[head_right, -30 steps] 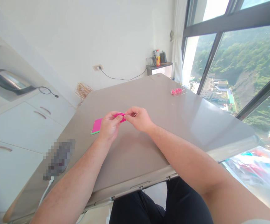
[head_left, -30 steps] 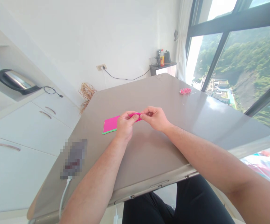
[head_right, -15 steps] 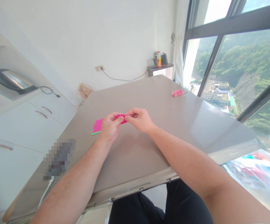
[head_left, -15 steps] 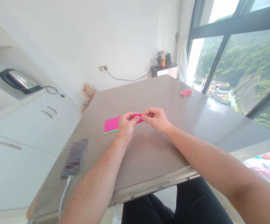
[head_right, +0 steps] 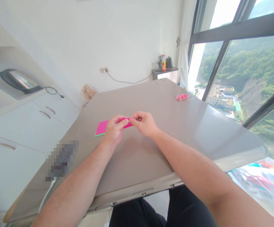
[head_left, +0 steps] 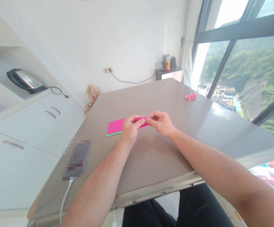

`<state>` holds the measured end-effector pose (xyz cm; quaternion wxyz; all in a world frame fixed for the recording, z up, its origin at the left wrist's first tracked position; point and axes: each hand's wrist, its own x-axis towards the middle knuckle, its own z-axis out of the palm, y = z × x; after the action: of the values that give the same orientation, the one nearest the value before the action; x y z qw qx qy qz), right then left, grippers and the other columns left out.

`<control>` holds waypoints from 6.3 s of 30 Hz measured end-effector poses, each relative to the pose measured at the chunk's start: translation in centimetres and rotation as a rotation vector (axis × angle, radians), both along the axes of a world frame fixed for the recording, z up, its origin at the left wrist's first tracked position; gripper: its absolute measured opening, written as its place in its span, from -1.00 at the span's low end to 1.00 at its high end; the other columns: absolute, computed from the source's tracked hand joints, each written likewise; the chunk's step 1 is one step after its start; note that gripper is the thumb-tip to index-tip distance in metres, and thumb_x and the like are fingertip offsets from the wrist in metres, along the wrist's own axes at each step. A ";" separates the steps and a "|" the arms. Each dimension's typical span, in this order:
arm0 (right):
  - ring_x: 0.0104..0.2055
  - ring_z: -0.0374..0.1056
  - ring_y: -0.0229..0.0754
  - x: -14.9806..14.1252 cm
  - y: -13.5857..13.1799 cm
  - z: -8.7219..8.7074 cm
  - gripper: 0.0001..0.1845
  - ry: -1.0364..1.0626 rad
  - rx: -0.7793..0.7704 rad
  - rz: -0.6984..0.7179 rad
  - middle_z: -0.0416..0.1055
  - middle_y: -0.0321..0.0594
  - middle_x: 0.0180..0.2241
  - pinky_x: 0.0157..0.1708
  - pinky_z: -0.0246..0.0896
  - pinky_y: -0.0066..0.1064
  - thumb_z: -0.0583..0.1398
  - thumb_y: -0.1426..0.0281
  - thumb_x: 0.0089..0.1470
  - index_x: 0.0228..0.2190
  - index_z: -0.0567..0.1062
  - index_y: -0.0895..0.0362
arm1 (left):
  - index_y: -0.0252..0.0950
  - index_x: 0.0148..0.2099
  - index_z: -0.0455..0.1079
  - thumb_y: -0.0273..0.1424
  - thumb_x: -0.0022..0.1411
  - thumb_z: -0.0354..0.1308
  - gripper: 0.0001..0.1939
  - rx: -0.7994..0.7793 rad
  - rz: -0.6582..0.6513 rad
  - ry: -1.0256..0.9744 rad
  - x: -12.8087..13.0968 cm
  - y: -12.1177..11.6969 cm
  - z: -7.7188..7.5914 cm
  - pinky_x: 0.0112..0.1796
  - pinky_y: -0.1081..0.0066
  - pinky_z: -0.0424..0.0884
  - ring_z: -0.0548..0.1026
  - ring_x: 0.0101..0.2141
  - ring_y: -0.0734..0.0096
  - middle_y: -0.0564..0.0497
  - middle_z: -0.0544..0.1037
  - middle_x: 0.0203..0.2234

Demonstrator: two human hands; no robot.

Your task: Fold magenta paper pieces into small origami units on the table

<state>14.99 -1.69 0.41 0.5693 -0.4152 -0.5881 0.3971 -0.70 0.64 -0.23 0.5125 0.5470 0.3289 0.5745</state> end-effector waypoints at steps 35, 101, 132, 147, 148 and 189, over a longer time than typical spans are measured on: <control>-0.48 0.28 -0.26 -0.1 0.0 0.0 -0.82 0.003 -0.036 -0.012 0.43 -0.30 -0.54 -0.47 0.17 -0.39 0.32 0.25 -0.08 -0.51 0.51 0.11 | -0.24 -0.39 0.51 -0.29 0.01 0.41 -0.82 0.023 0.089 -0.017 0.6 -0.2 0.0 -0.19 0.32 0.43 0.50 -0.35 0.41 0.06 0.57 -0.45; -0.51 0.25 -0.27 1.6 0.6 0.1 -0.80 -0.390 -0.061 -0.085 0.38 -0.33 -0.56 -0.48 0.13 -0.39 0.26 0.24 -0.04 -0.50 0.49 0.12 | -0.27 -0.26 0.46 -0.52 -0.02 0.28 -0.80 0.139 -0.019 0.424 -0.9 0.2 1.2 -0.31 0.33 0.44 0.56 -0.39 0.37 0.03 0.62 -0.43; -0.55 0.13 -0.31 1.4 0.5 -0.4 -0.74 -0.269 -0.054 -0.033 0.34 -0.35 -0.60 -0.52 0.05 -0.39 0.31 0.18 -0.02 -0.54 0.49 0.11 | -0.33 -0.24 0.44 -0.49 -0.02 0.34 -0.75 0.049 -0.015 0.101 -0.4 0.4 0.7 -0.18 0.19 0.50 0.59 -0.33 0.30 -0.05 0.63 -0.36; -0.54 0.08 -0.30 1.1 0.0 0.1 -0.67 -0.322 -0.033 -0.052 0.29 -0.34 -0.59 -0.50 0.03 -0.38 0.30 0.11 -0.03 -0.57 0.47 0.11 | -0.33 -0.23 0.44 -0.47 -0.03 0.36 -0.73 -0.007 -0.046 0.062 -0.6 0.3 1.2 -0.21 0.19 0.50 0.60 -0.36 0.28 -0.05 0.64 -0.39; -0.53 0.09 -0.29 1.1 0.0 0.1 -0.67 -0.323 -0.039 -0.051 0.31 -0.34 -0.59 -0.50 0.03 -0.38 0.30 0.10 -0.03 -0.56 0.48 0.11 | -0.33 -0.23 0.45 -0.47 -0.03 0.36 -0.73 -0.010 -0.042 0.064 -0.6 0.3 1.2 -0.20 0.19 0.50 0.60 -0.36 0.28 -0.05 0.64 -0.39; -0.50 0.27 -0.26 1.5 1.0 -0.5 -0.77 -0.022 -0.133 -0.037 0.38 -0.33 -0.60 -0.41 0.24 -0.36 0.33 0.20 -0.08 -0.55 0.54 0.10 | -0.28 -0.34 0.46 -0.25 0.14 0.25 -0.82 0.047 -0.003 0.313 -0.5 0.4 0.2 -0.33 0.38 0.40 0.47 -0.44 0.44 0.04 0.53 -0.48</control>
<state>16.48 -0.73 -0.10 0.5410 -0.4673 -0.5590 0.4201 -1.23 1.08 -0.08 0.4428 0.6420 0.3906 0.4890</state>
